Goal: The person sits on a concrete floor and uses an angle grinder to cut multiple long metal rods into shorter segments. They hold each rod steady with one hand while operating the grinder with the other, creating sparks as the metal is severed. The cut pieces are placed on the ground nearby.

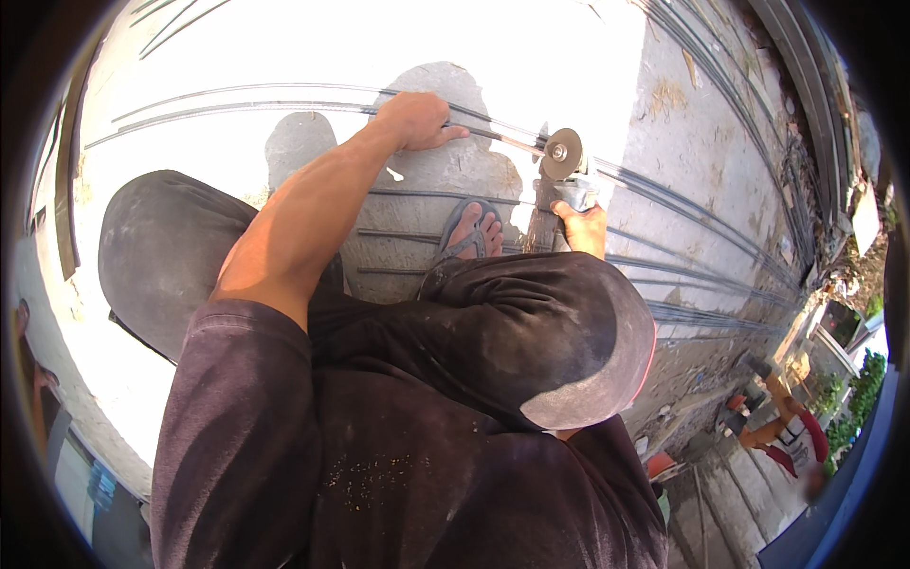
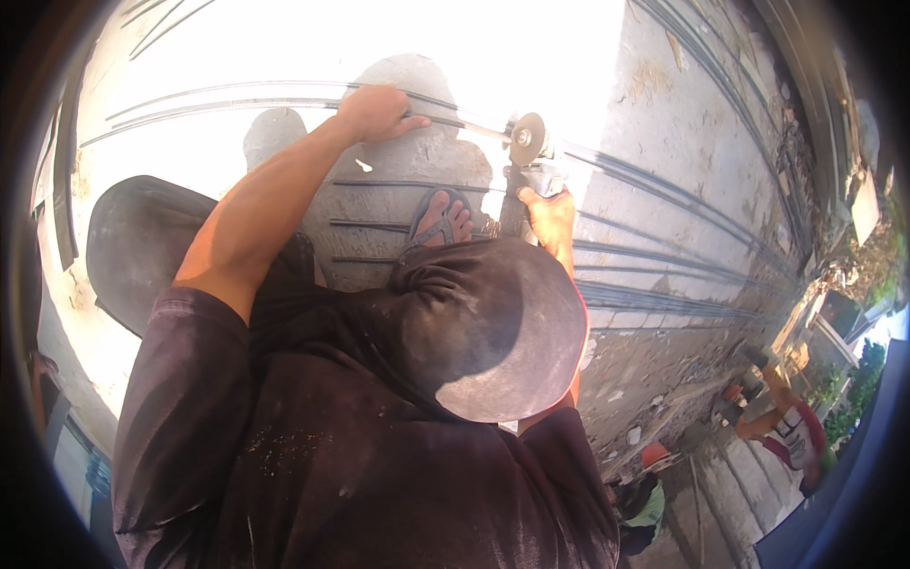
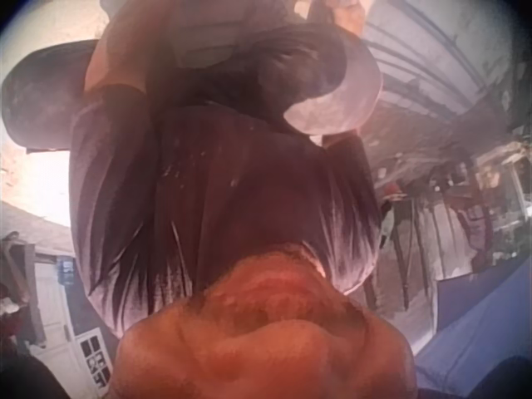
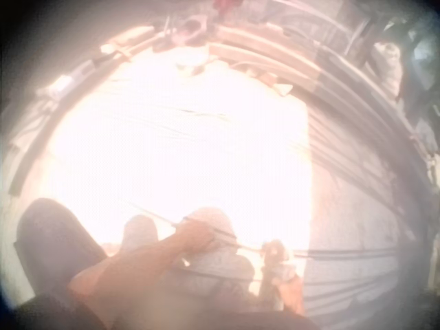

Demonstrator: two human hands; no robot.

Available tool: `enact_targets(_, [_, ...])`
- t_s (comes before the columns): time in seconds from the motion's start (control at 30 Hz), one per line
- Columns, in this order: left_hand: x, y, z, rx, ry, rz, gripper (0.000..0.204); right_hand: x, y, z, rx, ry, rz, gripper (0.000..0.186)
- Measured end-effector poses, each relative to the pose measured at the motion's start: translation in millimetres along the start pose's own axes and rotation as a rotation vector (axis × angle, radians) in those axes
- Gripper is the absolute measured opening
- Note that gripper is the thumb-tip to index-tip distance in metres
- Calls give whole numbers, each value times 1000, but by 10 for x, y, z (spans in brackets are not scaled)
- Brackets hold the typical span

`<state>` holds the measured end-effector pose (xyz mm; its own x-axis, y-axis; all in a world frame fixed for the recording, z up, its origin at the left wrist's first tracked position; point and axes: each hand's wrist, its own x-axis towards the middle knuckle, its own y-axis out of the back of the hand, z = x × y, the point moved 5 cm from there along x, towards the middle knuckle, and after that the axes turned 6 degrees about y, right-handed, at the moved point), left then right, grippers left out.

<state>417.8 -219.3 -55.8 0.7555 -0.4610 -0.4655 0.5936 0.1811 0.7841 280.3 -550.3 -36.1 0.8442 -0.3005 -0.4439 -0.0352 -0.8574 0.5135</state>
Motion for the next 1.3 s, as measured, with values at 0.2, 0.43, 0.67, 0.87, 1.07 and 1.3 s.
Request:
enact_targets(0.2, [3, -67, -61, -18, 11, -13, 78, -228, -18, -286, -99, -68, 17, 56])
enact_targets(0.43, [96, -31, -28, 14, 9, 73, 69, -348, 55, 48, -138, -128, 84, 55])
enact_targets(0.67, [-28, 15, 241, 180, -62, 285, 59, -441, 222, 90, 134, -169, 122, 47])
enact_targets(0.87, [4, 225, 310, 203, 8, 71, 66, -419, 180, -174, 124, -83, 78, 46])
enact_targets(1.07, [33, 70, 233, 144, 4, -17, 71, -402, 84, -100, 120, -83, 120, 39])
enact_targets(1.3, [22, 72, 206, 67, 23, -76, 72, -416, 80, -200, 61, -42, 117, 41])
